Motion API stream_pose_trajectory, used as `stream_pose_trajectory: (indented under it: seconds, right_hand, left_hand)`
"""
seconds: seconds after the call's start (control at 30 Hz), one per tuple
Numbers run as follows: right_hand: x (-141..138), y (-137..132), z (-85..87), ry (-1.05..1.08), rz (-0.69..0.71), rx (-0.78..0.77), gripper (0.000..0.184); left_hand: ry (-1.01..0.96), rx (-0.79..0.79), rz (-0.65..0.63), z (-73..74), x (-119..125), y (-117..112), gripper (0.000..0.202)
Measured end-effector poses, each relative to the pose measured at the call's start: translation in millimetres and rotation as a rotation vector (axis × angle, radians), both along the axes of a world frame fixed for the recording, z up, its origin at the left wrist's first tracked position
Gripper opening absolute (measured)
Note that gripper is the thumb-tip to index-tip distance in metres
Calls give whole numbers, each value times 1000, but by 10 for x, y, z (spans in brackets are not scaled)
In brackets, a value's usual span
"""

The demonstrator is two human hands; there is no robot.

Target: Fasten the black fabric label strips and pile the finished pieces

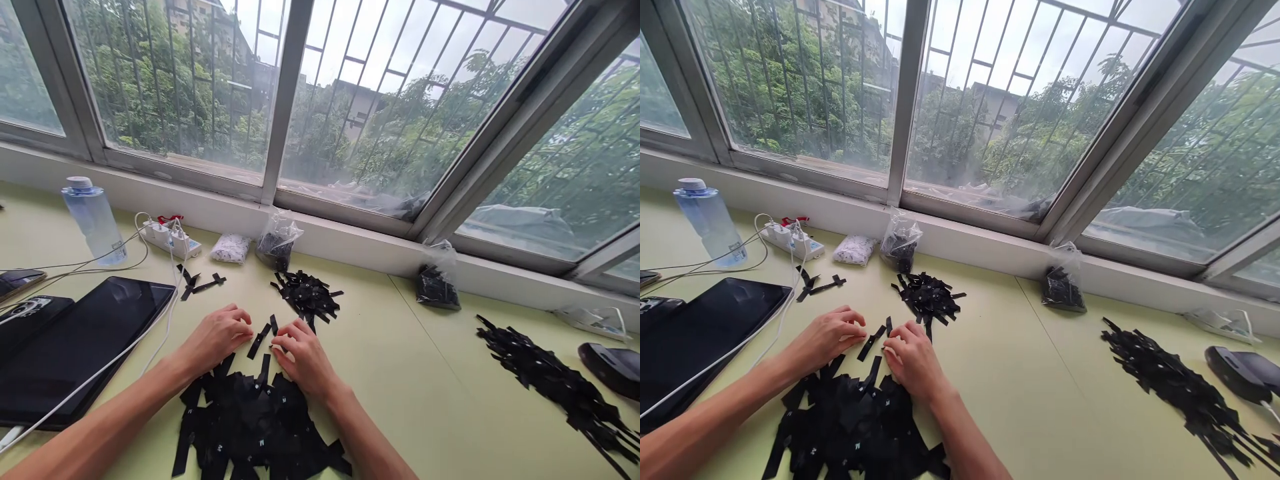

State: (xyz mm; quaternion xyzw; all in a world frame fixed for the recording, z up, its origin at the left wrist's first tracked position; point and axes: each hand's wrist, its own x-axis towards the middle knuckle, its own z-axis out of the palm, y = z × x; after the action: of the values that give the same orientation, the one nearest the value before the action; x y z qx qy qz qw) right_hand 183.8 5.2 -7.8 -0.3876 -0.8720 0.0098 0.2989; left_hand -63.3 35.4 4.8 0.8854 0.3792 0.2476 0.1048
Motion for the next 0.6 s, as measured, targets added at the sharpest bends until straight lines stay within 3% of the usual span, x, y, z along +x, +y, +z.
stream_pose_trajectory:
  seconds: [0.27, 0.6]
  right_hand:
    - [40, 87, -47, 100, -189, -90, 11]
    - [36, 123, -112, 155, -171, -168, 13]
  left_hand:
    - [13, -22, -39, 31, 16, -9, 24]
    - [-33, -18, -60, 70, 17, -21, 21]
